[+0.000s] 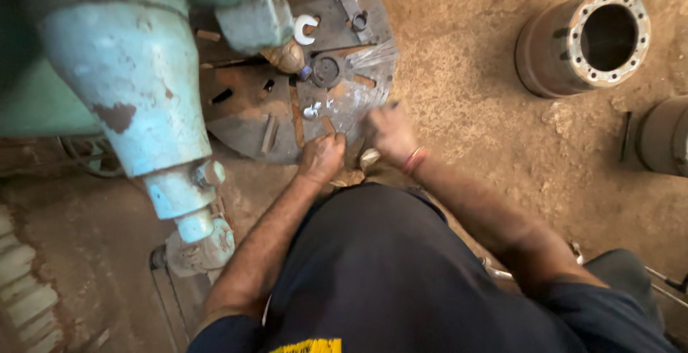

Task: The person repeatedly files a small metal piece on a rotating lathe chuck, using a hand file to smooth its surface. The person holds the piece with one hand and files with the other, occasionally adjusting the piece's position.

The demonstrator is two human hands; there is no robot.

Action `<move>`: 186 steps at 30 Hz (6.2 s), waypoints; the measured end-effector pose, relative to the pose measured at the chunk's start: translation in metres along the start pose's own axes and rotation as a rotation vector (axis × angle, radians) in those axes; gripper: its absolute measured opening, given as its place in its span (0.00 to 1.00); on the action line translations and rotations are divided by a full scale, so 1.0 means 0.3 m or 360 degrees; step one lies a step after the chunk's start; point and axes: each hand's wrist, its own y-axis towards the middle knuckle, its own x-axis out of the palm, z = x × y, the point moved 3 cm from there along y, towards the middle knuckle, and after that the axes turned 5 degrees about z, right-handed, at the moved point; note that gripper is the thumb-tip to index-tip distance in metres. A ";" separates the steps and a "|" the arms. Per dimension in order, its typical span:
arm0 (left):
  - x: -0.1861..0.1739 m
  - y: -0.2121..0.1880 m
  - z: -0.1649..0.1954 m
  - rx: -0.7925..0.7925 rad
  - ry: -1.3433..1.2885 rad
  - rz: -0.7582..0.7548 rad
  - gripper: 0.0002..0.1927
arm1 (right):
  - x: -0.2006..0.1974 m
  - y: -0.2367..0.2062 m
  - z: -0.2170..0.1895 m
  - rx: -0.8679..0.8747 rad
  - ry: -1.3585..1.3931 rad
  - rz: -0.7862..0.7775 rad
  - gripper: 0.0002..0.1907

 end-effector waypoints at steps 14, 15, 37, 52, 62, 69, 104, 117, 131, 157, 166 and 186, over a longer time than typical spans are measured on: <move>0.014 -0.005 -0.007 0.0030 0.0000 0.0058 0.02 | 0.000 0.031 -0.011 -0.0091 0.0193 0.0078 0.07; 0.015 -0.004 -0.008 0.0020 -0.0014 0.0057 0.02 | 0.002 0.035 -0.002 -0.0051 0.0131 0.0012 0.11; -0.171 0.027 0.061 -0.0638 -0.0603 0.0509 0.09 | -0.112 0.085 0.210 0.1248 0.0880 -0.0084 0.14; -0.473 0.201 0.179 0.0475 -0.0116 0.0361 0.21 | -0.150 0.052 0.173 0.0321 0.1445 -0.0624 0.11; -0.229 0.170 0.031 0.0326 0.0235 -0.0125 0.03 | -0.208 0.075 0.198 0.0891 0.0837 -0.0222 0.12; -0.080 0.107 0.039 0.0014 0.0072 -0.0211 0.04 | -0.109 0.035 -0.004 0.0275 0.0698 0.0120 0.23; -0.079 0.114 0.055 0.0068 0.0107 -0.0151 0.04 | -0.104 0.052 0.019 0.0187 0.0407 0.0133 0.32; -0.131 0.121 0.092 0.0001 -0.0020 -0.0043 0.07 | -0.001 -0.003 0.186 0.0148 0.0140 -0.0016 0.20; -0.146 0.258 0.073 -0.0011 0.0199 0.0001 0.04 | -0.133 -0.060 0.261 0.1307 0.0967 0.0361 0.12; -0.024 0.200 0.100 -0.0276 0.0148 -0.0070 0.06 | -0.055 0.087 0.158 -0.0034 0.0606 0.0204 0.25; -0.054 0.204 0.110 -0.0179 0.0089 -0.0161 0.04 | -0.050 0.098 0.195 -0.0073 0.0482 0.0170 0.23; -0.050 0.212 0.100 -0.0158 0.0042 -0.0284 0.05 | -0.024 0.095 0.207 -0.0019 0.0468 0.0200 0.23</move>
